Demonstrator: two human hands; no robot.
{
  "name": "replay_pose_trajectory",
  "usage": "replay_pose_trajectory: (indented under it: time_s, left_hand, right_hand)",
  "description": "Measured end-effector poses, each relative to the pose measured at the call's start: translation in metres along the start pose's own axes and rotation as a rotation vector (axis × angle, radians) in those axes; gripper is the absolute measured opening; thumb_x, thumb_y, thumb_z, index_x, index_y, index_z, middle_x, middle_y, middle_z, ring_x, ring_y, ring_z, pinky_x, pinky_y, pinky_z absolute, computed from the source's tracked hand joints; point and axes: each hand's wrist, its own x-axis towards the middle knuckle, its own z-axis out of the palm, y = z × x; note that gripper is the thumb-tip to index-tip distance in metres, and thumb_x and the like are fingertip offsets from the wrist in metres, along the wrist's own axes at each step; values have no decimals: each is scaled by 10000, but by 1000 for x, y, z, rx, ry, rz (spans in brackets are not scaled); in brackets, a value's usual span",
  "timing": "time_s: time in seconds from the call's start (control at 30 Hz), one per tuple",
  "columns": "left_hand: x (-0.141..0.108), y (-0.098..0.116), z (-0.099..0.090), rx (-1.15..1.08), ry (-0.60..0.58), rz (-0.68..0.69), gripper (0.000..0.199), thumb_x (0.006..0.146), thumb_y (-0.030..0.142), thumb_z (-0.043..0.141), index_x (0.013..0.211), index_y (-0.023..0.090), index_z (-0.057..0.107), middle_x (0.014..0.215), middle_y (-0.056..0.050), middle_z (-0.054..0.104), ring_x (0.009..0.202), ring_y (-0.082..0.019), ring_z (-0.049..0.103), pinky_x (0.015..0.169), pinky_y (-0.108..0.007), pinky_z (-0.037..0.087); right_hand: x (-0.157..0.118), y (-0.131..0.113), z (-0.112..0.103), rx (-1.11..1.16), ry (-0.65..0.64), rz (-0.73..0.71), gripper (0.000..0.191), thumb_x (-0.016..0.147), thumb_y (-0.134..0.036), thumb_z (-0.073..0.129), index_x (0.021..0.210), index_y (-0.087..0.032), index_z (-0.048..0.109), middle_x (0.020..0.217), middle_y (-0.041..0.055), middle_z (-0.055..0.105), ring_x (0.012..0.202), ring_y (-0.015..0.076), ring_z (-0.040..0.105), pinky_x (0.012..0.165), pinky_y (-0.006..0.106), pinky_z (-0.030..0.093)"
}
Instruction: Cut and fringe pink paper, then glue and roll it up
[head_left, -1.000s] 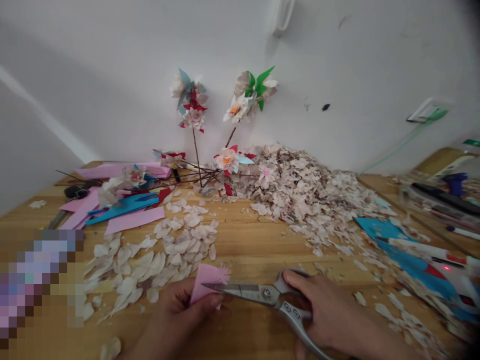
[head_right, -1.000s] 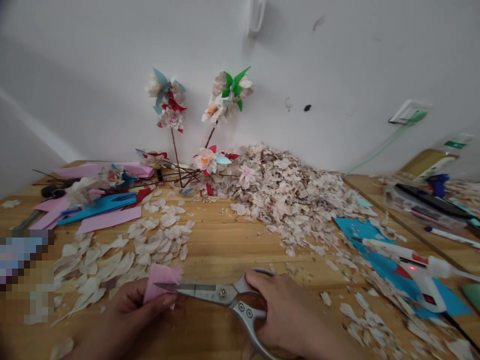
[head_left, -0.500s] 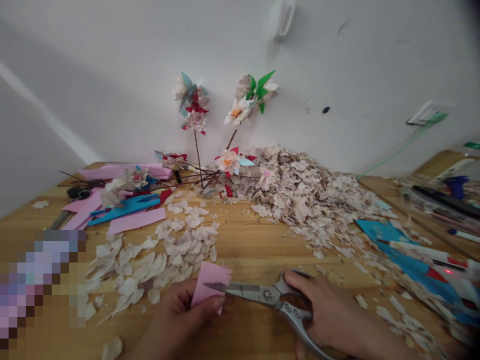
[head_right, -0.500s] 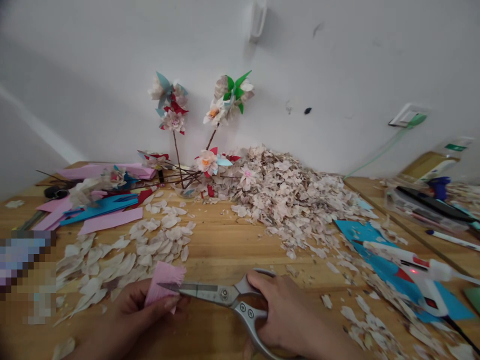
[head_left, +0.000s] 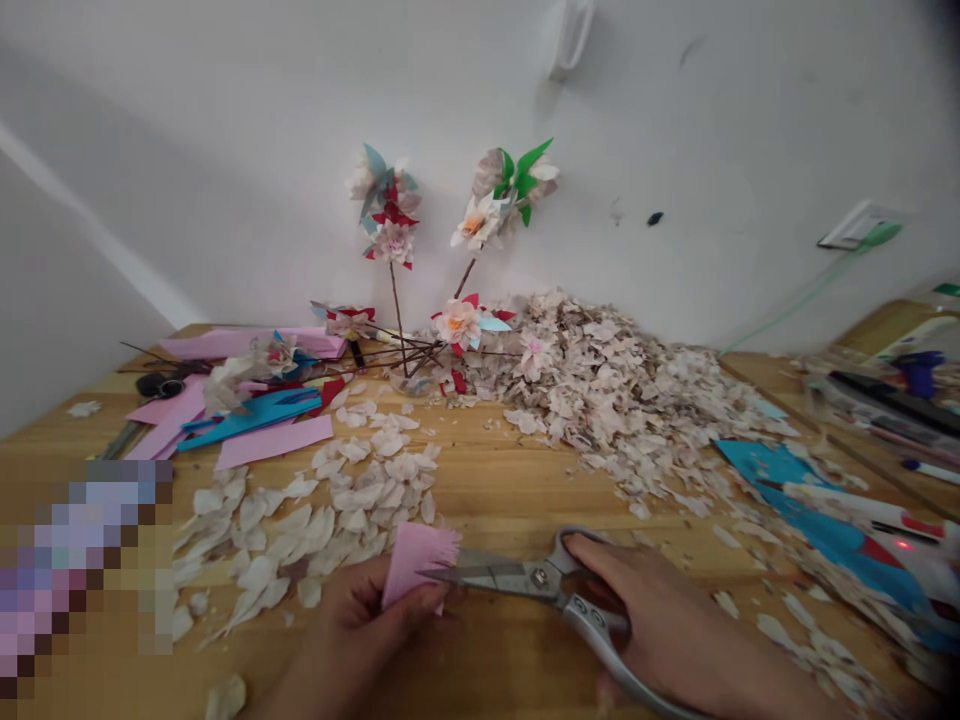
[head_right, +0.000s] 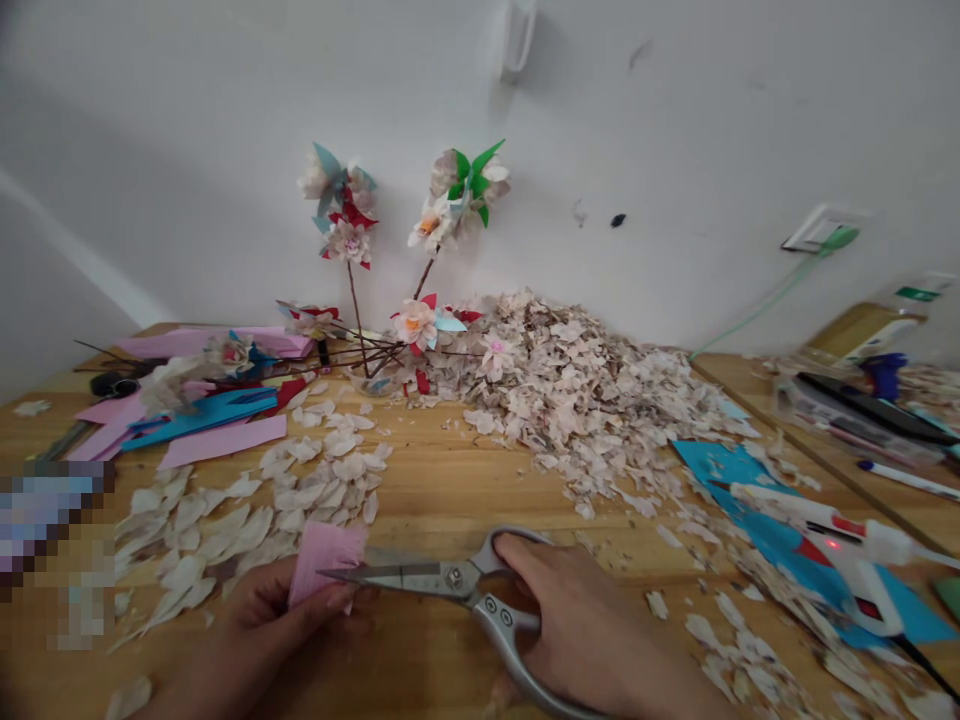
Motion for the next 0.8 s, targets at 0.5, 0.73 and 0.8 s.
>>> replay_pose_trajectory:
  time_s: [0.5,0.73,0.8]
  left_hand:
    - [-2,1,-1,2,-26,-5,162,664,365,648,652,216,712,633,2,717,589,-150,569,554,-209,400]
    - [-2,1,0,-13,-27,-8,179,659,379,653,640,211,711,586,15,684,556,-128,537,529,-192,381]
    - [-2,2,0,-3,-27,-8,184,655,381,655,623,208,708,572,15,678,541,-125,529,518,-191,375]
  right_hand:
    - [-1,-11,-5,18,-46,-10,599,471,-587,742,919,-244,540,937,41,604,788,248,539,626,280,360]
    - [1,-14,-6,36,-71,-14,564,506,-582,716,911,-228,548,904,50,602,760,240,530,604,273,350]
    - [1,-14,-5,34,-71,-6,568,505,-577,716,920,-228,551,905,51,601,761,243,529,607,276,352]
